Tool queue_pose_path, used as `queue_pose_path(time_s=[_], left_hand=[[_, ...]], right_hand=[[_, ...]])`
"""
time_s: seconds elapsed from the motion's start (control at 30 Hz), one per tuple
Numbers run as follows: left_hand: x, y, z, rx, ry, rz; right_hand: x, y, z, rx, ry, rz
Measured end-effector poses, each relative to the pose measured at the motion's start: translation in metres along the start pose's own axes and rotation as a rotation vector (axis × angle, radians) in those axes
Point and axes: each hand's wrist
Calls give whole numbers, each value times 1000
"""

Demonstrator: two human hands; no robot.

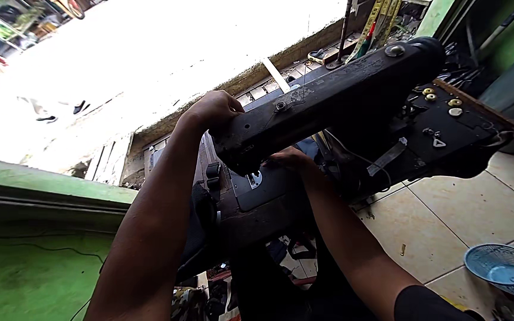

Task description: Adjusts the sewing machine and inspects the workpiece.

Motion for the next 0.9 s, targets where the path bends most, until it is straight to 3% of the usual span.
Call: queue_pose_path(time_s=[0.63,0.77,0.9], left_hand=[[3,2,-2,36,-7,13],[11,-6,-8,56,-129,3],[22,-29,-12,-67,-304,-21]], right_hand=[[1,1,1,-7,37,21],[-7,4,0,-8,79,-26],[-5,3,4,-48,111,-1]])
Point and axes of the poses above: each hand's wrist, its own y-axis towards the middle knuckle, its own z-axis out of the palm, x = y × z, and after that the axes turned 9 degrees about -y, right-handed
